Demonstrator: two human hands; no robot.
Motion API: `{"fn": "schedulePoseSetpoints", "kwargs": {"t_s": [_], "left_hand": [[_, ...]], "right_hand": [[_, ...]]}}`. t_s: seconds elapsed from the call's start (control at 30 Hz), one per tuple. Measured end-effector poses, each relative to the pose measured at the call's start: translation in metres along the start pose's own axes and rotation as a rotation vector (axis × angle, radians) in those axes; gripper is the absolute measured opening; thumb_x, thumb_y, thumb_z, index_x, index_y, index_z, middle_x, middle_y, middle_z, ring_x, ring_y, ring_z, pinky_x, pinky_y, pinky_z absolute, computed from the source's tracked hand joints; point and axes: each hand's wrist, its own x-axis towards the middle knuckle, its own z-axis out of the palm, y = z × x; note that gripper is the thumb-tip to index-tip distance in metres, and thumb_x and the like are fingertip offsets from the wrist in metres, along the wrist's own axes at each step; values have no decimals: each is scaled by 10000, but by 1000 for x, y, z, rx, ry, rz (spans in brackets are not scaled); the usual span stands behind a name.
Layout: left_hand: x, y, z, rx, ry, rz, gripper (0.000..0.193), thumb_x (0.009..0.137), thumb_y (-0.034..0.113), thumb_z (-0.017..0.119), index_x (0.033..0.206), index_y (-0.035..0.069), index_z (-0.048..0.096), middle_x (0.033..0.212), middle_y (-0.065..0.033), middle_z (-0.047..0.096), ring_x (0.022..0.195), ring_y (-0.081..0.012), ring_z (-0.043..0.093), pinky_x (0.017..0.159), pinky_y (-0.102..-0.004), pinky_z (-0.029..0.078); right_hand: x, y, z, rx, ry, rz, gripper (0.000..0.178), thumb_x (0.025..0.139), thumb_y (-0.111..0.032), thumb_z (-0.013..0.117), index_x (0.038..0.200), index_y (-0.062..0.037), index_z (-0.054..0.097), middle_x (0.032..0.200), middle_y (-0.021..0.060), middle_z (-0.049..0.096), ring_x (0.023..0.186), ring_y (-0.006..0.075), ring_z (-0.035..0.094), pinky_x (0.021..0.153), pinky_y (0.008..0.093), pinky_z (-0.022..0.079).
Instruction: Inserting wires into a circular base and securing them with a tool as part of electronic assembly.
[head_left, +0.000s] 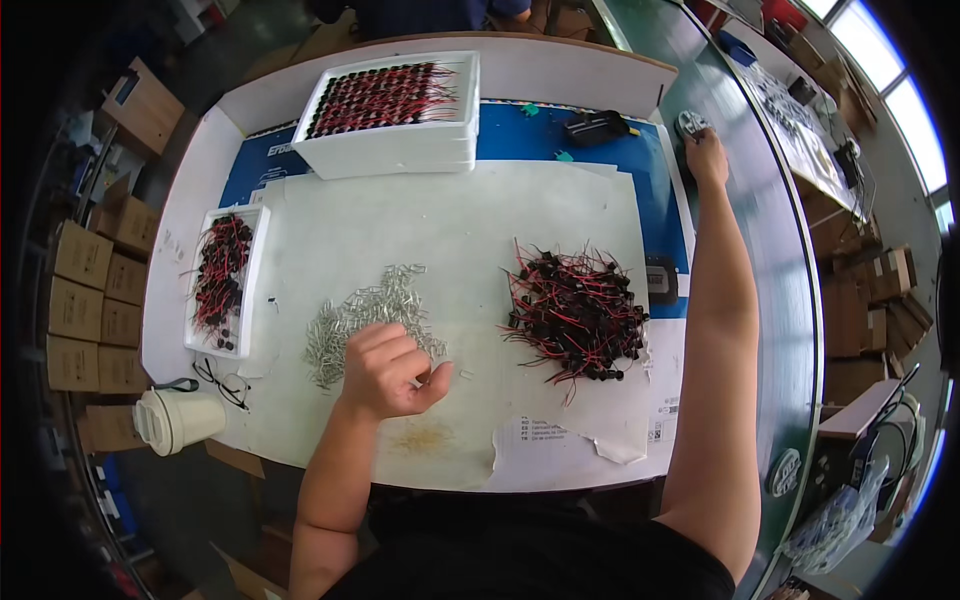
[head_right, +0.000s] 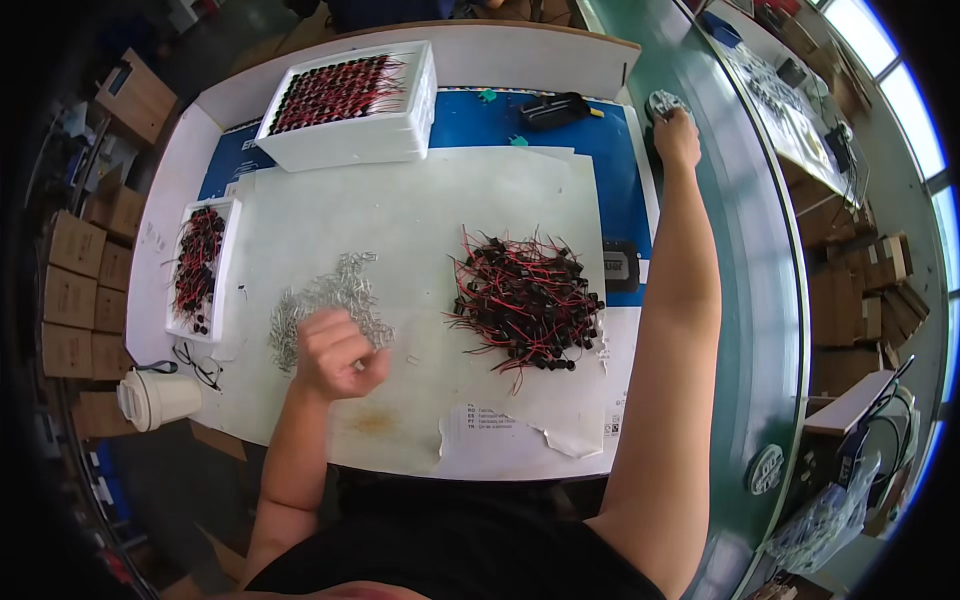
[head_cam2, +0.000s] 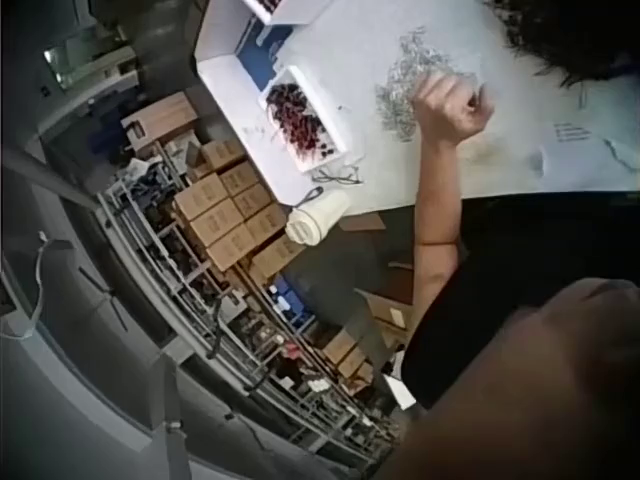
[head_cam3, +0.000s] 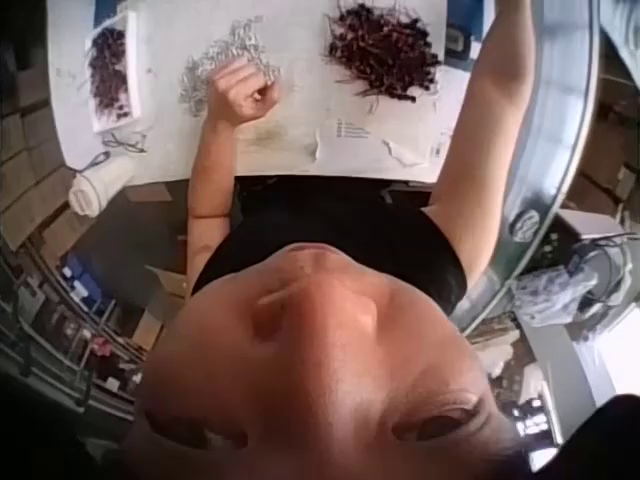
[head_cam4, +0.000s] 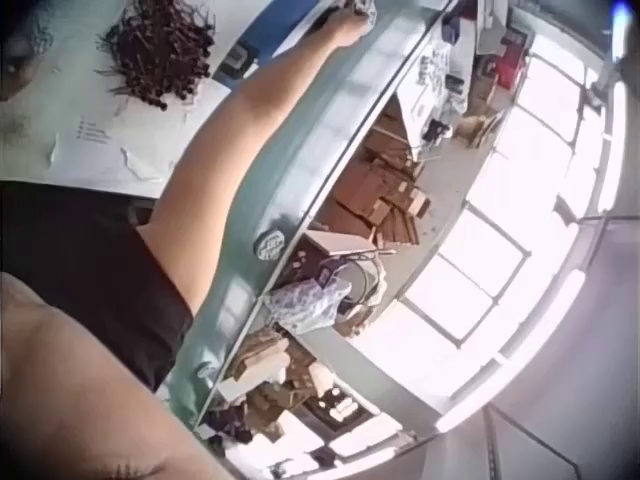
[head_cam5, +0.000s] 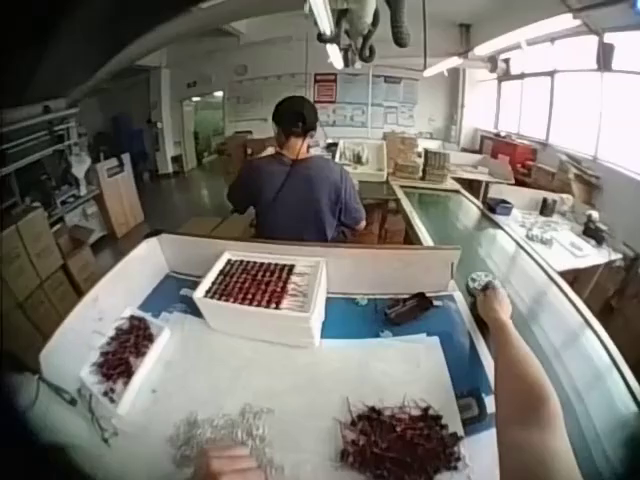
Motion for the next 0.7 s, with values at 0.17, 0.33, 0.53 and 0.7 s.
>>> {"fn": "schedulePoseSetpoints", "kwargs": {"t_s": [0.17,0.33,0.53,0.7], "left_hand": [[9,-13,4,-2,50,66,377,726,104,789,536,133,465,542,-10,430,512,-231,452,476,-360,329],[7,-2,-11,13,183,-4,278,781,61,767,603,86,555,563,-30,474,531,-236,480,498,-363,372],[-7,26,-33,-384,387,-367,173,846,168,812,974,56,781,816,-72,710,727,-248,651,675,-339,520],[-60,52,-32,-389,47,-148,562,823,265,860,1324,76,689,1133,-130,722,1032,-328,665,930,-416,532]], "right_hand": [[15,28,-22,150,137,-52,429,945,-423,720,1206,-84,746,1112,162,782,1083,363,738,957,464,566],[-109,-16,-132,406,-9,-158,293,989,-283,714,1144,-35,731,946,115,767,902,211,728,867,337,560],[-341,-83,-214,630,-735,-725,83,961,18,697,1038,-8,685,920,66,697,841,177,677,784,326,555],[-435,-107,-198,477,-824,-920,175,902,-9,765,1074,-30,738,966,130,710,852,308,701,748,392,566]]}}
